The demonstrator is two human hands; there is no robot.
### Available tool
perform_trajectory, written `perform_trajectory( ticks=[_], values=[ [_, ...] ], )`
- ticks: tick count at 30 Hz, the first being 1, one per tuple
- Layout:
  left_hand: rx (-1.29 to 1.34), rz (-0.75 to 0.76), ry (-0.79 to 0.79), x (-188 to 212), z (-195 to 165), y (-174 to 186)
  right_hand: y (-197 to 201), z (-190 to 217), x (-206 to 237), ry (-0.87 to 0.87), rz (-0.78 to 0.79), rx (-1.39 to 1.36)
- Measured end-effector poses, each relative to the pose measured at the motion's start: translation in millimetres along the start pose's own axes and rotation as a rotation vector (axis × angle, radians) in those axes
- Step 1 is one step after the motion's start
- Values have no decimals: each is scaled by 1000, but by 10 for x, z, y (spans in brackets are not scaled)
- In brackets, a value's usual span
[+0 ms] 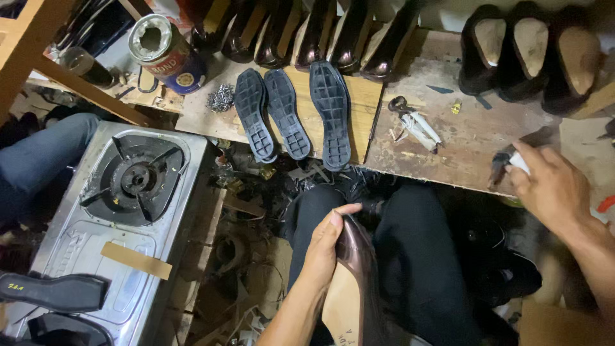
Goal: The person repeatedly hammers the heel area of a high-heeled shoe to attach or secure a new sole. They then place the shoe on a shelf and pick up another shoe to repeat the process. The person works on multiple shoes in a row.
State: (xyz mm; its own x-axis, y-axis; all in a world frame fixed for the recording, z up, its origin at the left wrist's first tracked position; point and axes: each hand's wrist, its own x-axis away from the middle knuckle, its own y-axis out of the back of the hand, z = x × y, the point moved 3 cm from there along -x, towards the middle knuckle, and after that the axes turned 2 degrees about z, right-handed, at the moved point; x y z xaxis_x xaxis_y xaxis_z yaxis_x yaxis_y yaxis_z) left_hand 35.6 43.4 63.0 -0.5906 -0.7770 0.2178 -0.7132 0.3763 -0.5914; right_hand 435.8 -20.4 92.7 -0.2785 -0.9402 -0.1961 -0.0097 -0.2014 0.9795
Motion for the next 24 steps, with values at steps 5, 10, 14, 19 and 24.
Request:
perform_trajectory(
  ticks=[5, 10, 14, 19, 24],
  values=[
    [195, -103, 4, -116, 24, -63, 259, 531, 302, 167, -178, -21],
    [392, -268, -43, -260, -52, -168, 218, 1601, 1246, 485, 334, -1354],
    [386, -185, 17, -208, -134, -287, -210, 1658, 1496, 204, 214, -1055],
    [323, 62, -40, -132, -229, -365, -599, 1243, 1750, -378, 663, -1675],
    [234, 154, -124, -93, -152, -348, -842, 957, 2005, -385, 580, -1949]
  ],
)
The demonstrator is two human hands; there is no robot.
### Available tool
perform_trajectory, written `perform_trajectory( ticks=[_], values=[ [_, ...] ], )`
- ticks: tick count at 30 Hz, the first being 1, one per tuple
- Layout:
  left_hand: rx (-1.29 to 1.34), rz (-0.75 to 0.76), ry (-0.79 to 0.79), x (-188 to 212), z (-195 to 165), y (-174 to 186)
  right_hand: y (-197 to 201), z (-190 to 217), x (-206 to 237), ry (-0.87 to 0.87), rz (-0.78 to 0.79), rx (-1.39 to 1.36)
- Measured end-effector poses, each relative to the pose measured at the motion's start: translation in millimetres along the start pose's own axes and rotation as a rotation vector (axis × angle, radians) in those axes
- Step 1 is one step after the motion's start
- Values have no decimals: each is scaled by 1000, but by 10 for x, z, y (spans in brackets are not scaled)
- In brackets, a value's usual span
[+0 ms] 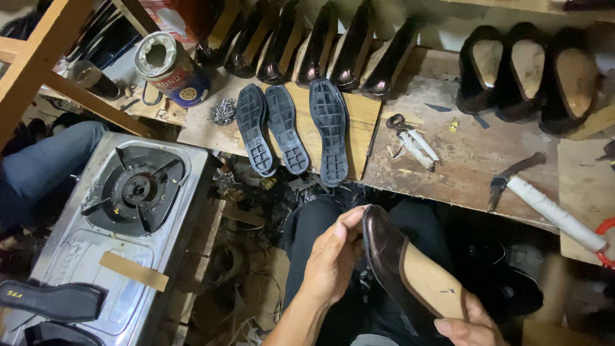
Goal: The person repeatedly hammers the heel area of a high-heeled shoe to attach or secure a new sole. They then place the shoe on a shelf and pick up another shoe to repeat the process. The person works on multiple shoes in a row.
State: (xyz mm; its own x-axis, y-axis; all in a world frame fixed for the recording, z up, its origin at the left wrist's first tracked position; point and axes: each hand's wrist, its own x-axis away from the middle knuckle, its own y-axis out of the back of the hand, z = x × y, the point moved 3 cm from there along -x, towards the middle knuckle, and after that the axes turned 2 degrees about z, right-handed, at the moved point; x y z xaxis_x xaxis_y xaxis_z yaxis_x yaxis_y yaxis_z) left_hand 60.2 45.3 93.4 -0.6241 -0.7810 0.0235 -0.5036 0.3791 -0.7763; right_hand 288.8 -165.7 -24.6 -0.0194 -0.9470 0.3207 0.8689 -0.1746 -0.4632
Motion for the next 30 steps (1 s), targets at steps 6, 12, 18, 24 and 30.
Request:
perform_trajectory(
  ticks=[6, 12, 18, 24, 30],
  values=[
    [-47, -102, -31, -27, 94, 102, 403, -378, 116, 113, -131, 225],
    [30, -22, 77, 17, 96, 119, 179, -323, 155, 8, -55, 100],
    [-51, 0, -22, -162, 119, 265, -496, 129, -49, -74, 15, -38],
    [-453, -229, 30, -303, 151, 714, -788, 979, -608, 230, -330, -15],
    [-1234, -175, -233, -36, 200, 781, -600, 1964, -1972, 448, -364, 127]
  ],
)
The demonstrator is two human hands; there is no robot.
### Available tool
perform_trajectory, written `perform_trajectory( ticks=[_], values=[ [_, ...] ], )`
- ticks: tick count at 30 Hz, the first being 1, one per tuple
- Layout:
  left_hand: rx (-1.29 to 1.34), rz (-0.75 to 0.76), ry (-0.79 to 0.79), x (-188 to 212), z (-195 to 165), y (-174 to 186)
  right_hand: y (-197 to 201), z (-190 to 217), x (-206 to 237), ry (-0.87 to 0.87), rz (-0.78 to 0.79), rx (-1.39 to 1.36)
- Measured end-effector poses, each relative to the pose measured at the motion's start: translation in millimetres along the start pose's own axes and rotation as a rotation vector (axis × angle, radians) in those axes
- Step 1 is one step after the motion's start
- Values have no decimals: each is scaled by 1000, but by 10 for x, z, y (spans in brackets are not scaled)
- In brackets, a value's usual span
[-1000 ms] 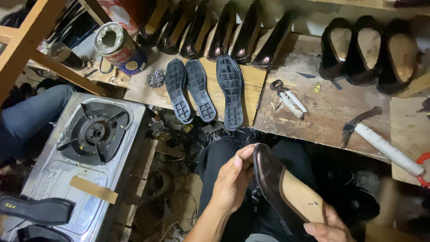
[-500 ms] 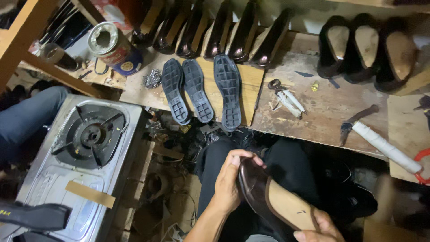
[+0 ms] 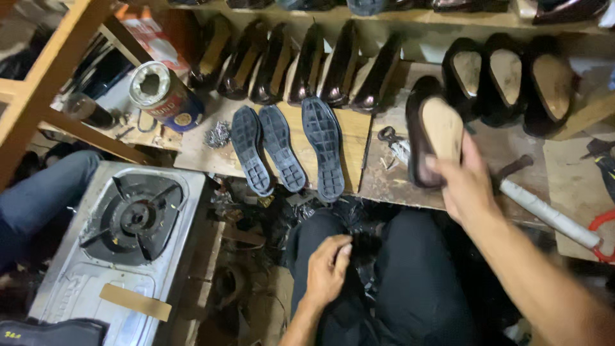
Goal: The person repeatedly hammers the heel area of a high-heeled shoe to attach or secure a new sole. They then place the shoe on a shelf and pick up another shoe to repeat the process. The person works on multiple shoes in a row.
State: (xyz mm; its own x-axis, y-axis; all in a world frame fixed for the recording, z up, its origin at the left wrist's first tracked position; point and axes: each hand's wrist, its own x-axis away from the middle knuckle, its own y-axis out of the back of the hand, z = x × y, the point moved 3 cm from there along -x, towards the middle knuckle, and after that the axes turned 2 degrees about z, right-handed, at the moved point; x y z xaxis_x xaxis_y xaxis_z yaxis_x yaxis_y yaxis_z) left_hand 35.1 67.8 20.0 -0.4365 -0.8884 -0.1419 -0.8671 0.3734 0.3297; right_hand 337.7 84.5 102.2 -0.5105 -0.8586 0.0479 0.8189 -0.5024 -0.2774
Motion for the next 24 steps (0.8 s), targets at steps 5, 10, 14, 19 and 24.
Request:
perform_trajectory(
  ticks=[5, 10, 14, 19, 24],
  values=[
    [71, -48, -20, -50, 11, -24, -121, -27, -1263, 208, -103, 300],
    [88, -102, -17, -115, 38, 25, -89, -226, -1906, 118, -232, 491],
    [70, -104, 12, -137, 63, 33, -75, -243, -2054, 249, -260, 671],
    [77, -90, -23, -174, 66, 4, -51, -253, -2114, 202, -274, 713],
    [94, -90, -12, -183, 83, -2, -49, -219, -2104, 192, -208, 614]
  ],
)
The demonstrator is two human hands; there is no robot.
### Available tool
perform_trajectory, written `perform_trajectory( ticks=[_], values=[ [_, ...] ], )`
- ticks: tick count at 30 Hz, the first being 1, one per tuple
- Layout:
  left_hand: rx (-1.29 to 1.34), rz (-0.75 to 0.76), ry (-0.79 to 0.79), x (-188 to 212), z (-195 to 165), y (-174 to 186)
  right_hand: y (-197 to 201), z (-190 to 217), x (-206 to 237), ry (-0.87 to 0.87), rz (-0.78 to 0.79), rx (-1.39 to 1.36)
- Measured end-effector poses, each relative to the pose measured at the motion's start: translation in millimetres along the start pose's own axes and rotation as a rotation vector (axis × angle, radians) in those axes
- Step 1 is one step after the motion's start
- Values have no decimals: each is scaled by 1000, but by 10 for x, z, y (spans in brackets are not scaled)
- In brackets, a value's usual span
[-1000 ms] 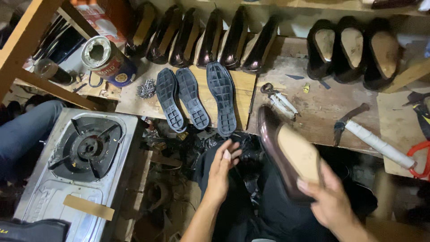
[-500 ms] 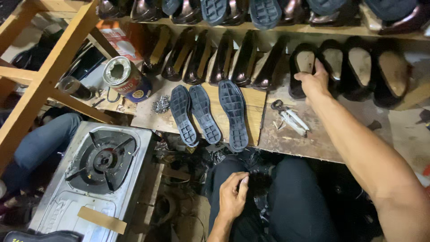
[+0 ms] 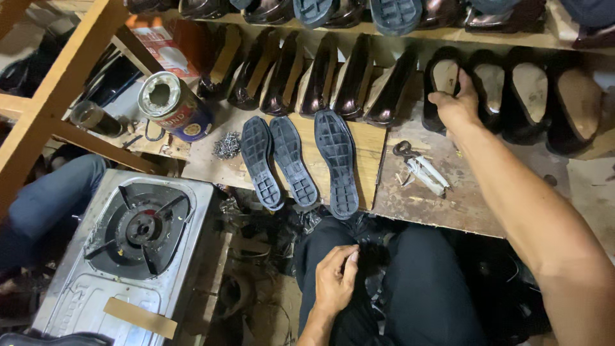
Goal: The person repeatedly hammers the heel area of a high-heeled shoe to attach or secure a new sole. They then place the shoe on a shelf and pick up another shoe to repeat the process. The person works on multiple shoes in a row.
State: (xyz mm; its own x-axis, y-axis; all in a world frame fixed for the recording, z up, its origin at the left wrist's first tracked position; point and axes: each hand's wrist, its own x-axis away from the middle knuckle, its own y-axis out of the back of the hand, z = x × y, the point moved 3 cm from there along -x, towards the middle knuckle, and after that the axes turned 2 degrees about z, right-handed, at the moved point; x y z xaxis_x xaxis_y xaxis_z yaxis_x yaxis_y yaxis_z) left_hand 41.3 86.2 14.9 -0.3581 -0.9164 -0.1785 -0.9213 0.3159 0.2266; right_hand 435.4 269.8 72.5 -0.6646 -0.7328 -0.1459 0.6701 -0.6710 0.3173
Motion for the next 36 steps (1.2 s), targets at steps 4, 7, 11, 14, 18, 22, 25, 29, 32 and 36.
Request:
perform_trajectory(
  ticks=[4, 7, 11, 14, 18, 22, 25, 29, 32, 36],
  values=[
    [-10, -8, -24, 2, 2, 11, 132, 57, 29, -9, 113, 112],
    [-13, 5, -10, -9, 4, 3, 207, 33, 62, -224, 226, -60],
    [-17, 23, -5, -26, -12, -21, 210, 76, 121, -178, 263, -98],
    [10, 21, 2, -26, -25, -31, 230, 126, 187, -185, 223, -15],
    [2, 22, -33, -9, -29, -53, 382, 244, 307, -356, 75, 93],
    [-9, 28, -6, 2, 35, -92, 575, 518, 510, -286, 90, -338],
    [-18, 45, -28, -5, 50, -90, 852, 843, 826, 2, 202, -93],
    [-33, 76, 52, 0, -112, -63, 1316, 1325, 1481, 320, 204, 483],
    [-29, -7, -99, 49, -529, -36, 1448, 1679, 2028, 577, 344, 561],
    [-112, 112, -455, 124, -1153, -2, 1178, 1827, 2695, 577, 712, 441]
  ],
)
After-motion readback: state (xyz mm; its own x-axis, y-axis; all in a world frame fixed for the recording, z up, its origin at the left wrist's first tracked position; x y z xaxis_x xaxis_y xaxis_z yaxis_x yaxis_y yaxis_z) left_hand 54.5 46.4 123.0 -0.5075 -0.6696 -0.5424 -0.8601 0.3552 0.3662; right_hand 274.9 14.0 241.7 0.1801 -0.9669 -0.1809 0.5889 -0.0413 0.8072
